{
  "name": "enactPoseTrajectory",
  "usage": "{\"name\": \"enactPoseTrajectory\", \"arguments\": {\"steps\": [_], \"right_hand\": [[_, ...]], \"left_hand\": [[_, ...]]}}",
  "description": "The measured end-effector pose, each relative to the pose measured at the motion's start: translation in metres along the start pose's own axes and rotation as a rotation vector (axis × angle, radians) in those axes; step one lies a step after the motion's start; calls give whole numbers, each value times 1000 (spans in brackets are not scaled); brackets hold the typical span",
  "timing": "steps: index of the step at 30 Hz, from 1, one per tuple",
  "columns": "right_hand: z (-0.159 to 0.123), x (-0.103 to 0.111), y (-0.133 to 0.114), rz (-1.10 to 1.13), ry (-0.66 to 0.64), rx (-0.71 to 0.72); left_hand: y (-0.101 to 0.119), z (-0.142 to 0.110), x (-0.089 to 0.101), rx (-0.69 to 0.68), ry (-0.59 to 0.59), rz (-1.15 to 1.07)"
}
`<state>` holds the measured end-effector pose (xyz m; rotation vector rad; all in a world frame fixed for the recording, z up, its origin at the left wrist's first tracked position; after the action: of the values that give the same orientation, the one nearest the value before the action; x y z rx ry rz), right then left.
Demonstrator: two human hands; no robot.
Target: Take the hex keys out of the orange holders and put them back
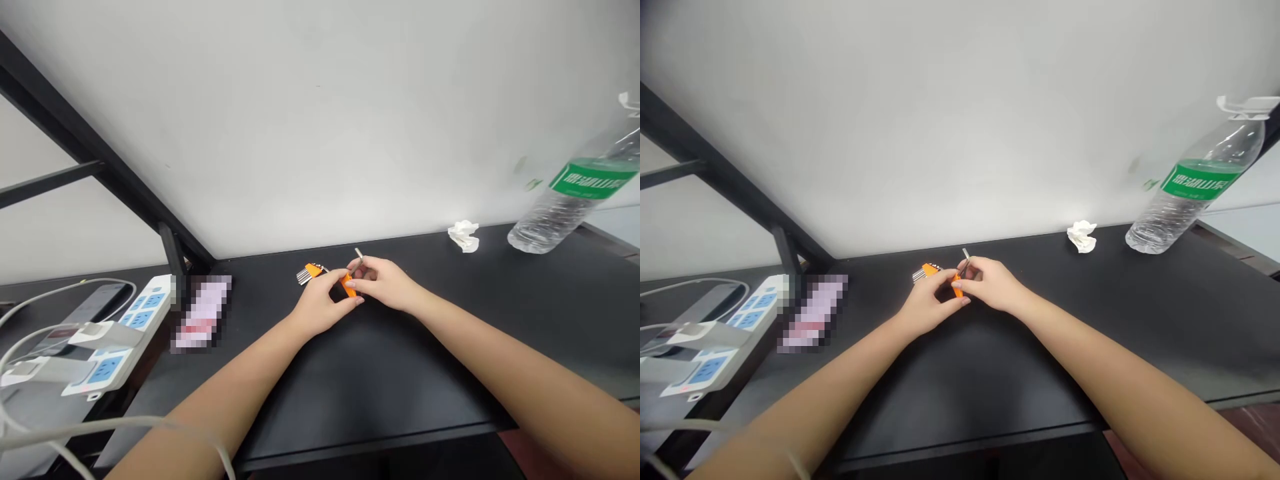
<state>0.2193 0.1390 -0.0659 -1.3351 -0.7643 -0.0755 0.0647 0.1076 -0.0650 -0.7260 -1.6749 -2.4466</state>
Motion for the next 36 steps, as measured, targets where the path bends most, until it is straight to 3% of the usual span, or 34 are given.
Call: {"name": "enactPoseTrajectory", "arguments": {"steps": [4, 8, 11, 15, 25, 29, 33, 36], "right_hand": [[4, 14, 12, -235, 67, -59], [7, 38, 16, -608, 177, 56], [9, 43, 24, -851, 32, 119], [10, 40, 33, -980, -151, 128], [10, 32, 32, -952, -160, 118], [12, 34, 37, -1001, -146, 20], [13, 42, 39, -943, -69, -66], [13, 47, 30, -671, 81, 6]], "left_hand": [[-17, 2, 8, 72, 140, -230], [-19, 3, 12, 41, 208, -333], [-16, 1, 12, 12, 211, -281], [-16, 0, 10, 26, 192, -241], [-21, 3, 14, 96, 247, -367], [-20, 4, 13, 98, 234, -400], [-21, 4, 13, 92, 209, -333], [-25, 4, 14, 102, 211, -260]]}}
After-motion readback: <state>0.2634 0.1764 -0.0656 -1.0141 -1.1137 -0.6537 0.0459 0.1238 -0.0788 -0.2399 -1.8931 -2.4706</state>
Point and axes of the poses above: each hand's wrist, its own z-axis towards the middle knuckle, its own x-axis out of the back of the hand, y = z × x, the point moved 6 cm from there along z, towards the middle knuckle, and after that the axes turned 13 degrees about -z, right-handed, at the moved point
